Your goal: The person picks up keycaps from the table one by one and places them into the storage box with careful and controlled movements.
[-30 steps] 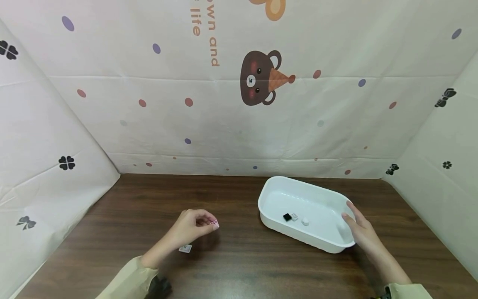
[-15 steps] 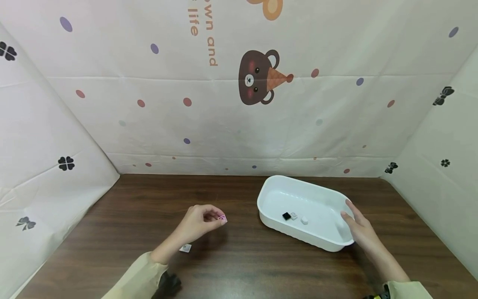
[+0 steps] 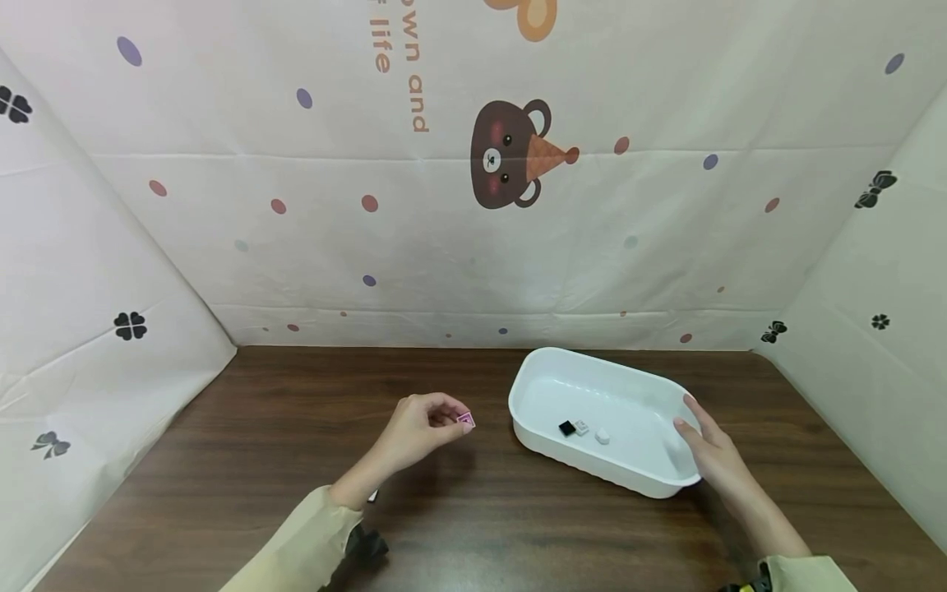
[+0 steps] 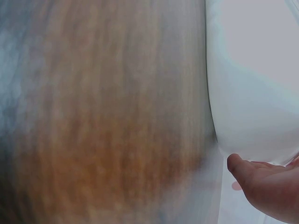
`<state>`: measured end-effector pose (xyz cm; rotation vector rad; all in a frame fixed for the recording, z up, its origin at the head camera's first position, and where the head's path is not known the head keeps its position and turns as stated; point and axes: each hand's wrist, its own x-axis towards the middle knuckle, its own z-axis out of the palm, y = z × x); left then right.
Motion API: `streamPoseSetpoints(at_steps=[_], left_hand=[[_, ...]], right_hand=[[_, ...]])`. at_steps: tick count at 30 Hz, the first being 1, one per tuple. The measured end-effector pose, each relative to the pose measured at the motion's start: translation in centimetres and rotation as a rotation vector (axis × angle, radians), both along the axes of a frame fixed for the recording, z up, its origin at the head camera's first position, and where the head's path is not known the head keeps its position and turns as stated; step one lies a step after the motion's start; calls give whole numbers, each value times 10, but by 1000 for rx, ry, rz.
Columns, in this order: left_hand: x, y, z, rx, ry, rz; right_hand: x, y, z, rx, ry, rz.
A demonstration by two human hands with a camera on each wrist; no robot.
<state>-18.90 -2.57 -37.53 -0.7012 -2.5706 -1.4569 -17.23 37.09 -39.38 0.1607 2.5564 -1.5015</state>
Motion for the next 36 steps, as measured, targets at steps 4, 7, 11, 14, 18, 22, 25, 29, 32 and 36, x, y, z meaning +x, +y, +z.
streamPoseSetpoints(at_steps=[4, 7, 11, 14, 18, 22, 25, 29, 32, 36], left_hand=[[-2, 9, 3, 17, 1, 5], [-4, 16, 6, 34, -2, 8], [-6, 27, 7, 42, -8, 13], [-7, 34, 8, 45, -13, 15], [-9, 42, 8, 58, -22, 10], [-11, 50, 9, 72, -26, 12], [-12, 56, 10, 72, -12, 16], [-14, 62, 11, 56, 16, 20], [-15, 67, 11, 46, 26, 24], [-16, 72, 12, 43, 21, 23]], right_hand=[[0, 0, 0, 16, -9, -3], [0, 1, 0, 21, -13, -5], [0, 1, 0, 17, -15, -3], [1, 1, 0, 9, -11, 4], [1, 0, -1, 0, -4, 9], [1, 0, -1, -2, 6, 8], [0, 1, -1, -2, 12, 10], [0, 1, -1, -1, 11, 8], [0, 1, -2, -8, 14, 8], [1, 1, -2, -24, 21, 14]])
